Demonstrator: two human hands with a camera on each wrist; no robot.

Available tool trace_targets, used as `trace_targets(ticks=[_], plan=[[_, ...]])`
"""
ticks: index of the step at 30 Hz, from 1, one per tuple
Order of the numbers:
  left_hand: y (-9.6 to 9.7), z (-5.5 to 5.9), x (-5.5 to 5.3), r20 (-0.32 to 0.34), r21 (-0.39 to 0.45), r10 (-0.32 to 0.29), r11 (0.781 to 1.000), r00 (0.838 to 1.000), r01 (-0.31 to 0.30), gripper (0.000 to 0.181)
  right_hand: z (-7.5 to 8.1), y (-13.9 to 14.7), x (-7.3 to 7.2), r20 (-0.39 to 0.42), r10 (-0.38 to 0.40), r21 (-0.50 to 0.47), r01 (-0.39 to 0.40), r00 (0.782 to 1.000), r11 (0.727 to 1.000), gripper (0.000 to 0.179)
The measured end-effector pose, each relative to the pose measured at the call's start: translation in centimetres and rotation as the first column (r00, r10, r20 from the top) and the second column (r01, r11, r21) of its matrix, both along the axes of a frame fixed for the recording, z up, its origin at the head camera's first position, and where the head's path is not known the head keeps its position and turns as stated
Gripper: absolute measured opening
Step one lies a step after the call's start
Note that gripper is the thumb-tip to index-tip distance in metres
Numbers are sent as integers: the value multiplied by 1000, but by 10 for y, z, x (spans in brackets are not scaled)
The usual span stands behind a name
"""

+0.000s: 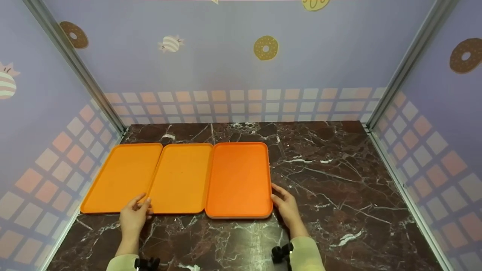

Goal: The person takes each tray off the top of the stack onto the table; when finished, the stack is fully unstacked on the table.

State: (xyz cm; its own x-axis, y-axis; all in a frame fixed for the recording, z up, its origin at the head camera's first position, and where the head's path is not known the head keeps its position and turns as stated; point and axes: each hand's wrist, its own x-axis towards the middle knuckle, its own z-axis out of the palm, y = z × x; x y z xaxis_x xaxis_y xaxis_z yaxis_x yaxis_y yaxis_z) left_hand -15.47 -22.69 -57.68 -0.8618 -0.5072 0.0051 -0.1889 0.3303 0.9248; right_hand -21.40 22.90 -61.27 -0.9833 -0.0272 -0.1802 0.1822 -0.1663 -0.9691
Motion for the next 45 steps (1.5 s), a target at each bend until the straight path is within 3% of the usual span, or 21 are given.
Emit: trace_targets(ticks=[6,12,16,19,24,27,30,35,41,45], plan=[[15,-1,-7,-70,181,-32,983,997,44,45,0,-1,0,0,-4,-10,4,1000,1000,52],[35,-5,-15,-158,107,-106,986,982,124,46,0,-1,0,-8,-5,-3,5,1000,1000,52],[52,-9,-20,-240,77,-226,965,944,250,55,1,-1,0,-11,-10,-7,10,1000,1000,51],[63,-12,-23,-256,67,-314,938,914,341,64,0,-1,1,-11,-7,-3,7,1000,1000,51],[78,-16,-25,-234,9,-432,895,871,446,75,-1,0,1,-13,0,11,0,1000,1000,51],[85,-16,-27,-158,-59,-497,867,853,494,83,-2,0,2,-25,5,22,-4,1000,1000,52],[90,-16,-29,-61,-159,-564,820,824,549,92,-2,0,2,-42,7,23,-6,999,1000,52],[95,-18,-34,79,-322,-644,706,761,631,102,-1,0,1,-34,7,5,-7,999,1000,52],[97,-19,-37,204,-431,-682,582,702,690,105,1,0,1,3,-4,24,4,1000,1000,50],[98,-21,-37,294,-494,-676,499,676,713,111,1,0,1,5,-6,22,6,1000,1000,50]])
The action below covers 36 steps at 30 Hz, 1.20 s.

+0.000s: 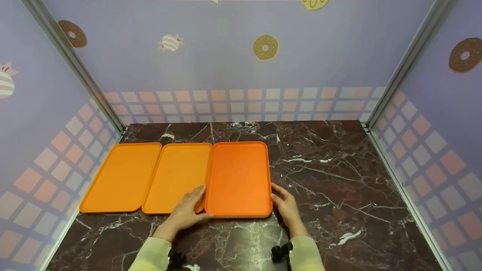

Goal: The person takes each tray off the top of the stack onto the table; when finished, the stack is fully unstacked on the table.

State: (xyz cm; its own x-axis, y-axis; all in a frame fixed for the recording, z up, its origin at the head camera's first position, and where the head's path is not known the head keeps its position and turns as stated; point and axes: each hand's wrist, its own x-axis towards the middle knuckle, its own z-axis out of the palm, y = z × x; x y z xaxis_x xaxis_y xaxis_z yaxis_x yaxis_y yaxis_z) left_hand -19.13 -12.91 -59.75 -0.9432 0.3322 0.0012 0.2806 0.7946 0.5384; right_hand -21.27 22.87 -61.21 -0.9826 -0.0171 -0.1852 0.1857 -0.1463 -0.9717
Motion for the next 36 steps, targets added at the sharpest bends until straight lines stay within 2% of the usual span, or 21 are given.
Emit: trace_targets(ticks=[5,12,17,21,22,25,28,30,36], plan=[[2,-1,0,-3,-81,-5,997,1000,5,114,0,0,0,-11,7,-12,-7,1000,1000,51],[4,-4,1,-54,-106,9,994,998,-15,111,0,-1,-1,-25,-1,-6,1,1000,1000,51],[4,-6,2,-81,-109,10,994,997,-19,110,1,-3,0,-40,-16,103,21,999,994,52],[3,-7,2,-85,-110,12,994,996,-21,110,3,-8,4,-42,-17,219,26,999,975,58],[3,-7,2,-87,-108,12,994,996,-22,109,7,-9,7,-46,-13,237,24,999,971,59],[3,-7,2,-87,-105,14,994,996,-23,109,10,-11,13,-75,-11,319,35,997,947,60],[3,-7,2,-84,-105,13,994,996,-22,109,11,-12,18,-116,-27,416,73,993,906,55],[4,-7,2,-81,-106,13,994,997,-22,109,7,-12,19,-145,-48,479,112,988,870,51],[4,-7,2,-70,-111,13,994,997,-20,109,8,-17,23,-231,-95,617,221,968,755,41]])
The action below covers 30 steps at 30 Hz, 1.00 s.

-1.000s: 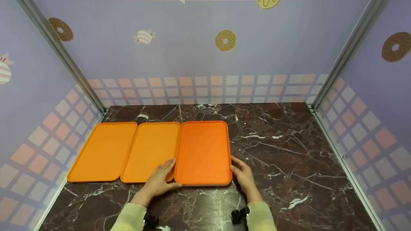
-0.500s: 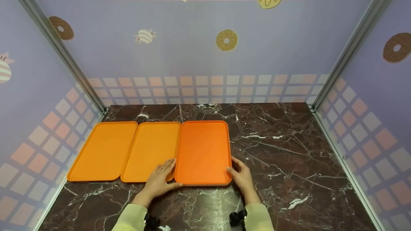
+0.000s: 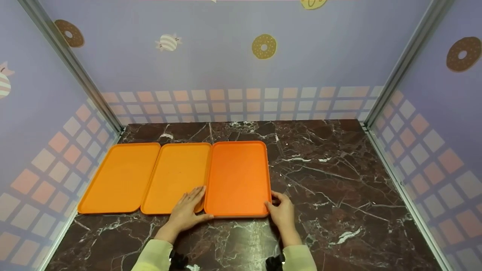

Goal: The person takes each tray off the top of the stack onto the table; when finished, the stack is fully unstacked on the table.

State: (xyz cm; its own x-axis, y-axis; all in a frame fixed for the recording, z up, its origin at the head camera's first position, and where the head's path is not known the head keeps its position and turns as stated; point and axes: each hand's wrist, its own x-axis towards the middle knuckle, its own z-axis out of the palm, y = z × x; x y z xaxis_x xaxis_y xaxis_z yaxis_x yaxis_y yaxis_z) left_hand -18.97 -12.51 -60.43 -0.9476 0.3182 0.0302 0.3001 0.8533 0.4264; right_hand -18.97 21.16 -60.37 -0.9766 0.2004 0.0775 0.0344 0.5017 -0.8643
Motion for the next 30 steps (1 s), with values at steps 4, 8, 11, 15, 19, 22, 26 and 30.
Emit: trace_targets(ticks=[4,8,11,15,19,22,26,30], plan=[[0,0,0,-1,8,7,1000,1000,-7,110,0,-3,0,-57,-32,74,36,998,997,35],[0,0,0,-4,16,9,1000,1000,-9,110,0,-5,1,-74,-45,98,53,996,994,33],[0,-1,0,1,21,9,1000,1000,-9,110,2,-5,1,-85,-50,123,61,995,991,32],[0,-1,1,-1,18,10,1000,1000,-10,109,4,-4,1,-84,-68,131,78,994,988,33],[1,-1,1,-12,12,14,1000,1000,-14,107,7,-2,1,-53,-97,106,102,994,989,33],[1,-1,1,-15,7,16,1000,1000,-15,106,7,2,0,-20,-104,63,105,994,993,33],[2,-1,1,-23,-2,14,1000,1000,-14,105,7,11,-1,51,-58,-75,62,997,995,37],[1,-2,0,-33,-1,14,1000,999,-14,106,9,20,0,174,51,-295,3,983,955,48]])
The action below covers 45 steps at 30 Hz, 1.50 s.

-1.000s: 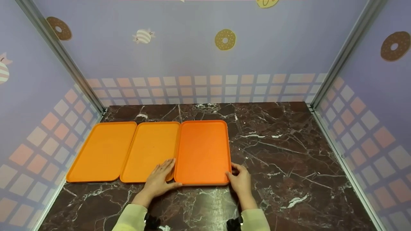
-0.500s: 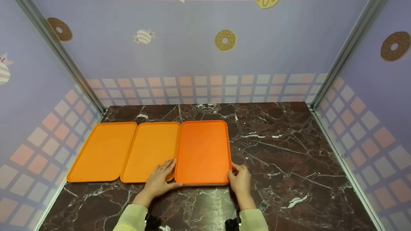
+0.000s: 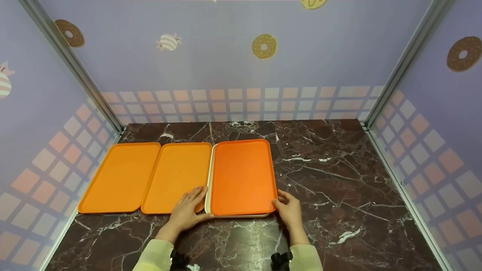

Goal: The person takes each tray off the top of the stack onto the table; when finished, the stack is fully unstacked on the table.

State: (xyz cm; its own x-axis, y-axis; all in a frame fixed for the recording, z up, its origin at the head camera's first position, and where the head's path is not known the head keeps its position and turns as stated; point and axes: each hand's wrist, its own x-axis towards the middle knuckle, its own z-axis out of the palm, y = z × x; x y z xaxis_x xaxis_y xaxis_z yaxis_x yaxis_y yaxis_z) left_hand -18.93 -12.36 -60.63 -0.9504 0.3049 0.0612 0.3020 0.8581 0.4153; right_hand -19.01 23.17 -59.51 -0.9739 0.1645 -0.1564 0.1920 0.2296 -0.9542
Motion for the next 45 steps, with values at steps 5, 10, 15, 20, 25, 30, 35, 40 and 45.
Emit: trace_targets(ticks=[5,10,15,20,25,30,35,40,45], plan=[[0,-1,0,-1,5,0,1000,1000,0,106,2,6,2,98,61,-141,-47,993,989,54],[0,-2,1,19,8,1,1000,1000,-1,107,0,9,3,99,21,-164,-5,995,986,49],[0,-1,2,40,12,5,1000,999,-6,108,-5,15,2,64,-10,-298,29,998,954,52],[0,-2,2,23,13,3,1000,1000,-3,107,-10,22,1,35,-17,-443,30,999,896,57],[0,-2,2,13,8,2,1000,1000,-2,107,-14,23,4,7,-25,-474,25,1000,880,56],[0,-1,2,9,7,2,1000,1000,-2,108,-16,24,4,-22,-31,-484,17,999,875,56],[-1,-1,1,24,14,6,1000,1000,-6,107,-17,33,6,-48,-24,-494,-3,999,869,55],[-1,-1,1,27,19,8,1000,1000,-9,107,-16,46,8,-85,-18,-522,-30,996,852,43],[0,-1,0,17,13,9,1000,1000,-9,107,-14,62,10,-146,13,-571,-95,989,816,32]])
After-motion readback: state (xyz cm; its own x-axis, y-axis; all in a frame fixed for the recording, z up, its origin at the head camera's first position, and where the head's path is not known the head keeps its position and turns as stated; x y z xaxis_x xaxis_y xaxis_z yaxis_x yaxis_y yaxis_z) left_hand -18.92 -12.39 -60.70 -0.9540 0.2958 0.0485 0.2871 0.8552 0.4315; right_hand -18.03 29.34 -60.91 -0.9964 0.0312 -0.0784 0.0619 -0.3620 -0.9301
